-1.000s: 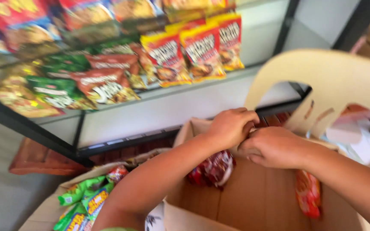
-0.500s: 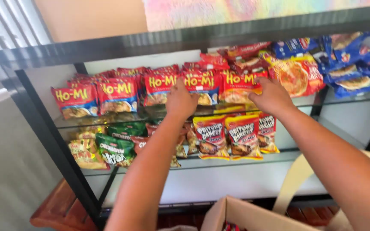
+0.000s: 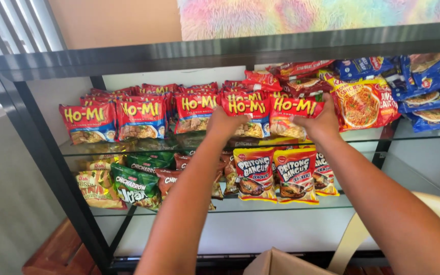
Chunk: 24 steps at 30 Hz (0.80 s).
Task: Packing various snack bags and instant noodle packets from a floor bag and a display case into a cardboard box.
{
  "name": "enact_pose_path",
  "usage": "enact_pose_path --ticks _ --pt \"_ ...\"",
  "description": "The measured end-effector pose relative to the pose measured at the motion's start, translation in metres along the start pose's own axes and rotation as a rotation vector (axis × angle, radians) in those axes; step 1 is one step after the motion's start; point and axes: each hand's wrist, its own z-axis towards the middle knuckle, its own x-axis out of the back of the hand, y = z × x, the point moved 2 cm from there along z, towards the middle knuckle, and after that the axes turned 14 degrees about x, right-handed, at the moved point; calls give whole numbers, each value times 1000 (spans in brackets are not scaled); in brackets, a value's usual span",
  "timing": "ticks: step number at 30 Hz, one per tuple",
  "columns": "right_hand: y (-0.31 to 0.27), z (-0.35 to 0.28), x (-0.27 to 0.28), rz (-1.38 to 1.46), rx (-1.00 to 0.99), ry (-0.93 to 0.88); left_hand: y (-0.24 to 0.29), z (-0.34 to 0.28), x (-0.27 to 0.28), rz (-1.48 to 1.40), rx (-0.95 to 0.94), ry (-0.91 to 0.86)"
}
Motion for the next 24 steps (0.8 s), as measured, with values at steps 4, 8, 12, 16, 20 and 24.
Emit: enact_pose_path --ticks 4,8,12,16,20,24 --pt "-1 -28 21 46 343 97 -6 -21 12 -277 -154 -114" --pt "-72 -98 57 -188 940 241 -19 -79 19 -541 -320 -314" --pt "-42 -155 87 661 376 38 -49 -149 6 -664 -243 -449" --pt "-51 -231 118 548 -75 -19 -101 -209 -28 -615 -153 -525" --pt "-11 -299 132 433 -262 -60 -161 -245 -76 -578 -70 -606" --pt "20 -357 137 318 -263 -160 -196 -273 -103 -469 -41 -732"
